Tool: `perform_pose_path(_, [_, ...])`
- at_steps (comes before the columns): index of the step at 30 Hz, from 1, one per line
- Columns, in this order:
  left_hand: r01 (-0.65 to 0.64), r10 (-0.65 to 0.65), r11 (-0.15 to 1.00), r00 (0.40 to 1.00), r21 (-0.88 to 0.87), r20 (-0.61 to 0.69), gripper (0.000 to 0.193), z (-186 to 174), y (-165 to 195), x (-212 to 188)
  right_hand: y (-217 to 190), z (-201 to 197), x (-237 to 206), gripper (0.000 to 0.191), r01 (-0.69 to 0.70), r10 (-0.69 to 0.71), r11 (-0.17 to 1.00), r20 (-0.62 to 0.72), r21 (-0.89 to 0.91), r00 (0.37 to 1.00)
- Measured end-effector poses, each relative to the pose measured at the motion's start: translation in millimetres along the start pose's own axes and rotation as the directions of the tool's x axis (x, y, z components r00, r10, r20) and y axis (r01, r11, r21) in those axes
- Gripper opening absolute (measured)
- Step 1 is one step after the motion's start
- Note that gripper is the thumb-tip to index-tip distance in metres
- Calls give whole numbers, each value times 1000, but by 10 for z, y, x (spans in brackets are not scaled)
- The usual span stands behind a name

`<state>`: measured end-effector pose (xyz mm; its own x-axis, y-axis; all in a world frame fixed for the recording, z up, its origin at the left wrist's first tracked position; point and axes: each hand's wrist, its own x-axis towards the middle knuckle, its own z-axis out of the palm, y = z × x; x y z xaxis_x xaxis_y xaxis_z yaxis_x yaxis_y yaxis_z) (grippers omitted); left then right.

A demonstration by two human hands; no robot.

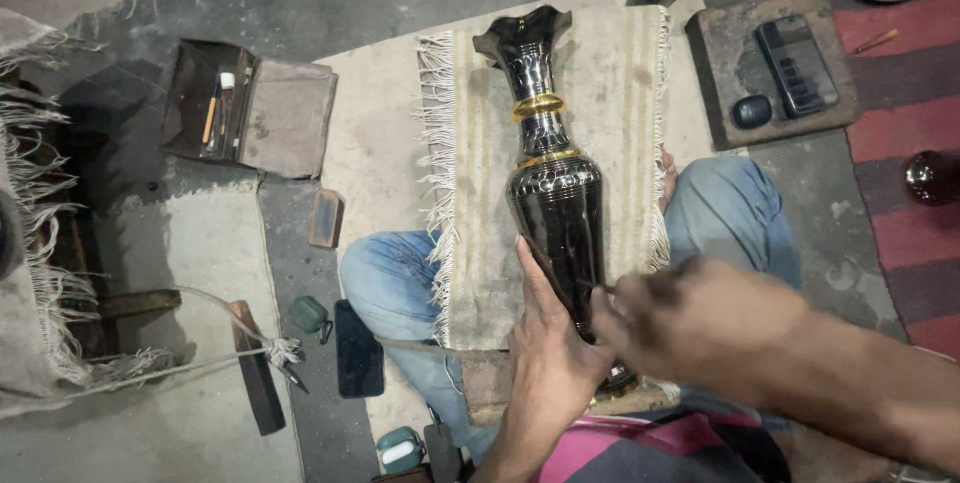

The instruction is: The person sits on the floor holding a tall brass vase steady with one hand while using a small engraving tool in the other hand to carve decorative patterns into the vase's surface, repositioning the vase between passes to work different areas.

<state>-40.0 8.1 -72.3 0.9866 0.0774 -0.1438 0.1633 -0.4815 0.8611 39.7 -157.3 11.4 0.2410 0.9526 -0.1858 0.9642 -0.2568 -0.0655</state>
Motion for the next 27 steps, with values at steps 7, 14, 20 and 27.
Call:
perform_pose_path(7, [48,-52,998,995,45,81,123,-9,-34,11,44,-191,252,9,263,-243,962,206,-75,948])
perform_pose_path(14, [226,-228,974,963,28,145,134,-37,76,31,223,-304,381,12,247,-221,966,252,-75,942])
perform_pose_path(20, [83,-84,996,996,13,18,125,-26,113,17,336,-78,59,33,64,-54,997,168,-53,984])
perform_pose_path(27, [104,-108,992,992,64,58,127,-63,111,39,272,180,-298,52,-185,186,977,-6,107,982])
